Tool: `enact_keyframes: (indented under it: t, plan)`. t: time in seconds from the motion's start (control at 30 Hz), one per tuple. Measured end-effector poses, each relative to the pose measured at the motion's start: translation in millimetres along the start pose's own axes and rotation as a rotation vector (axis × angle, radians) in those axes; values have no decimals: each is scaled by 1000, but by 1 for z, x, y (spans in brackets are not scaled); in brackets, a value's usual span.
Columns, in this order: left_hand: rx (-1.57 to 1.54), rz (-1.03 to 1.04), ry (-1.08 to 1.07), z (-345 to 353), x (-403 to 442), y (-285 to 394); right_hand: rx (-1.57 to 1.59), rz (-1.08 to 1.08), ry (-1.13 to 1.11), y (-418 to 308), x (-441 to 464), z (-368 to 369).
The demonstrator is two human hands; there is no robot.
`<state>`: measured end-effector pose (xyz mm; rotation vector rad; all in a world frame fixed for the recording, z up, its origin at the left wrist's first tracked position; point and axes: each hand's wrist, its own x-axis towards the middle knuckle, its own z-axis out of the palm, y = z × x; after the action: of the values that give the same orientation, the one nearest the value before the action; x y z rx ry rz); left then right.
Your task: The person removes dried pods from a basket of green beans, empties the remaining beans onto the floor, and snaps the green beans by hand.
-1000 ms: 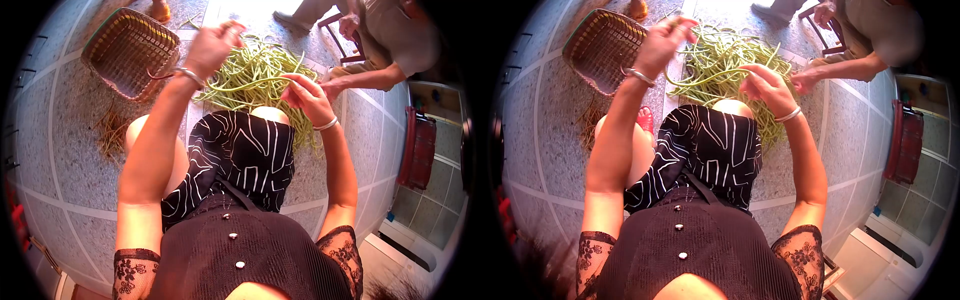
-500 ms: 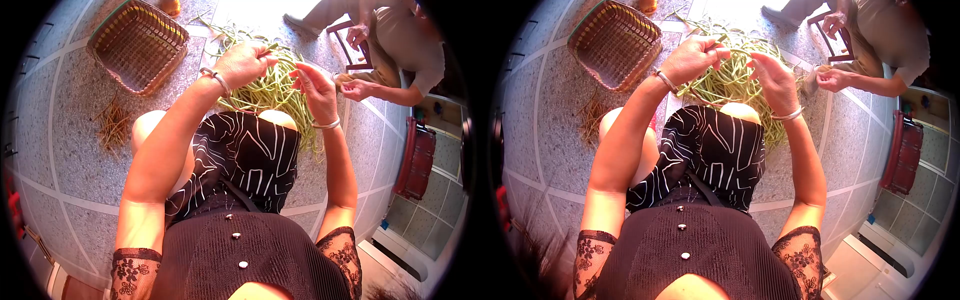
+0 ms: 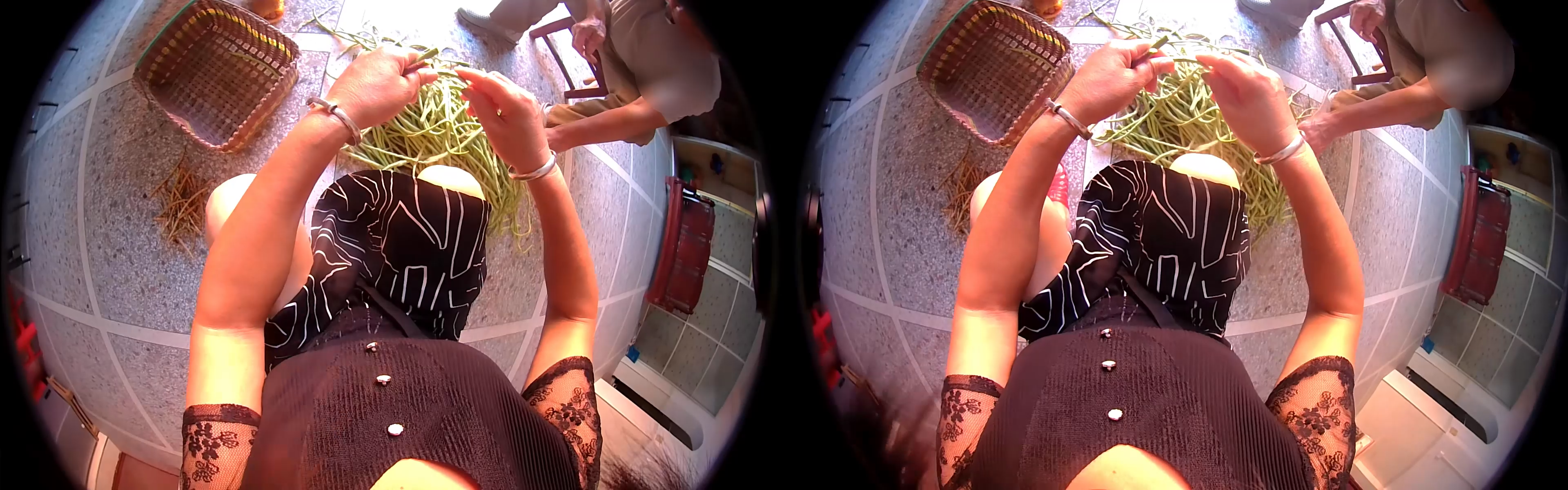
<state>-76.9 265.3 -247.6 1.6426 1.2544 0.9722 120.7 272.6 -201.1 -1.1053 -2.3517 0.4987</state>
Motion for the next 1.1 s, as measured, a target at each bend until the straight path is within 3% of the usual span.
enact_keyframes:
  t: [0.07,0.33,0.63,0.73,0.8,0.87,0.97,1.0,1.07,1.1]
  plan:
    - [-17,12,12,1,1,-4,56,53,-6,-2,2,1]
    - [56,16,41,2,3,-5,41,-72,14,12,11,8]
    - [301,59,67,2,-2,0,101,158,32,10,11,24]
    - [371,5,70,-2,-5,3,92,137,124,29,8,33]
    - [407,-11,-1,-4,-6,-2,325,514,-159,43,2,37]
    - [475,-22,-53,-2,-7,-5,273,701,-433,39,-6,42]
    - [411,-95,75,-2,-9,4,-59,369,-535,114,-42,85]
    - [371,-129,139,-3,-7,4,-90,352,-512,135,-53,101]
    - [345,-169,169,-6,-4,3,-275,366,-687,133,-53,107]
    - [368,-177,177,-8,-5,5,-306,330,-557,148,-64,121]
